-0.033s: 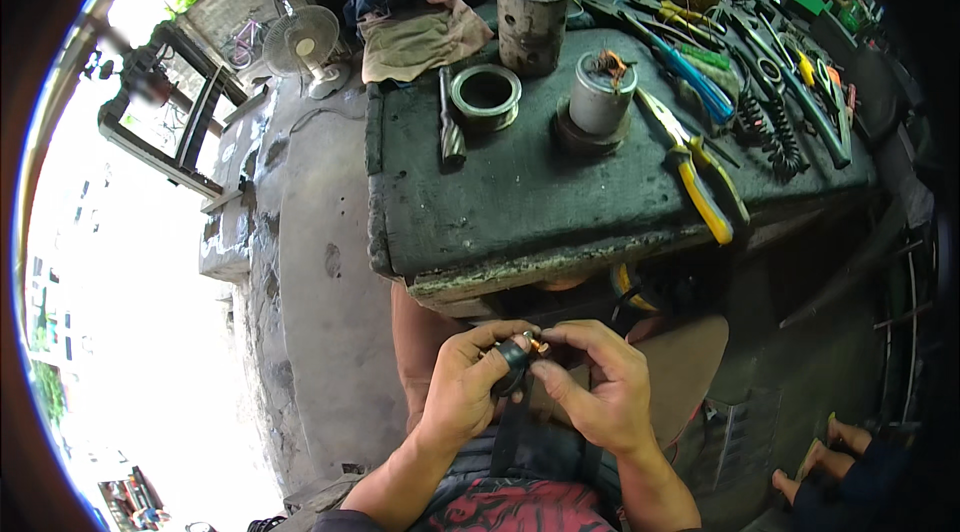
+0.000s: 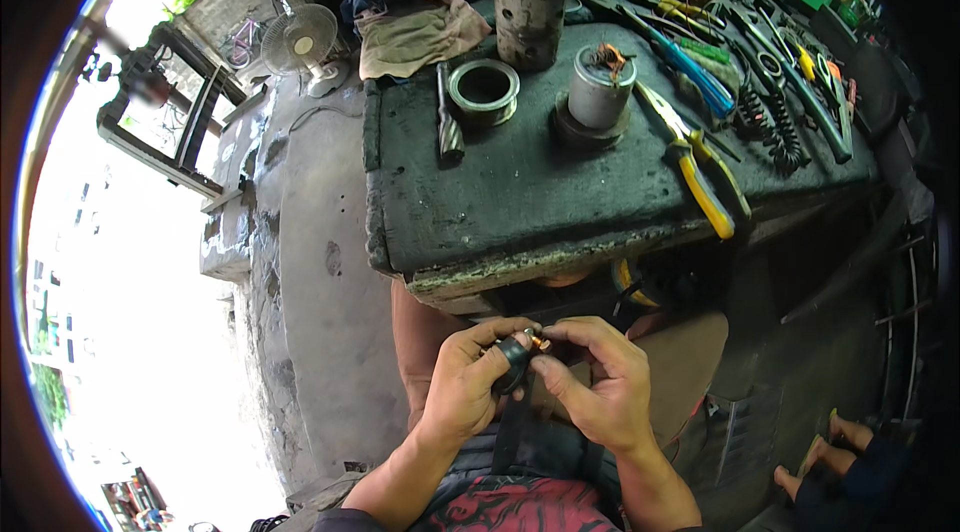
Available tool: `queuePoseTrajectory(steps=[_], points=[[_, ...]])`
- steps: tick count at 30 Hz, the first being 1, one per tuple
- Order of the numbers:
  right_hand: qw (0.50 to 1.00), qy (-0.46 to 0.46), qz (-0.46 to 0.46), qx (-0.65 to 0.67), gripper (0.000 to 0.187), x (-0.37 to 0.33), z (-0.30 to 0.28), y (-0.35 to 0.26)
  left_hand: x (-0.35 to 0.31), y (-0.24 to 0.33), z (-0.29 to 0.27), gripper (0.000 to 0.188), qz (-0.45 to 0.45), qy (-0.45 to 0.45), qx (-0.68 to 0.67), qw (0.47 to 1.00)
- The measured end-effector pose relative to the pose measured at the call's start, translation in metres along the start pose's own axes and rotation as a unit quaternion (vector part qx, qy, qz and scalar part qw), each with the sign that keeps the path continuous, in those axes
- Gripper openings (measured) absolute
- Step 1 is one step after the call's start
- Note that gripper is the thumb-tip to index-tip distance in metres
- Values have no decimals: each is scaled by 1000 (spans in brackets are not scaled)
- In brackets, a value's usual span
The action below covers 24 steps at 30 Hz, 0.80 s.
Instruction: The person uses pliers to adjust a small cylindrical electrical component, then inserts a small copper piece into it by hand. The person continues to manipulate the component with both hands, aligning and seating the inserted piece.
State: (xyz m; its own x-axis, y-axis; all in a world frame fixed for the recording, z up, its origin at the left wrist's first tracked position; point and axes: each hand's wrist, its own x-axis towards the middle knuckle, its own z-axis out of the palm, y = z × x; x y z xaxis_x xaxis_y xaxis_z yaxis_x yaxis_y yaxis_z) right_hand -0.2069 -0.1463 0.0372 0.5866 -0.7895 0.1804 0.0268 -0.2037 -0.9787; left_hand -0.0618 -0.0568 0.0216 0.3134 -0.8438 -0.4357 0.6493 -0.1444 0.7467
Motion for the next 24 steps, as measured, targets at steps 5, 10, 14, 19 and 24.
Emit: queuePoseTrajectory(steps=[5,10,14,19,24], points=[[1000,11,-12,-25,30,-8,0,3,-4,-7,-2,31,15,-17,-16,1000],[997,23,-46,-57,31,0,0,1,2,0,-7,29,29,-52,6,998],[996,18,-65,-57,31,0,0,4,4,2,-10,33,6,-56,19,998],[999,4,-26,-39,32,-5,0,10,3,0,-8,27,-1,-32,28,999],[993,24,62,102,29,-8,8,11,1,1,-2,21,40,11,91,995]])
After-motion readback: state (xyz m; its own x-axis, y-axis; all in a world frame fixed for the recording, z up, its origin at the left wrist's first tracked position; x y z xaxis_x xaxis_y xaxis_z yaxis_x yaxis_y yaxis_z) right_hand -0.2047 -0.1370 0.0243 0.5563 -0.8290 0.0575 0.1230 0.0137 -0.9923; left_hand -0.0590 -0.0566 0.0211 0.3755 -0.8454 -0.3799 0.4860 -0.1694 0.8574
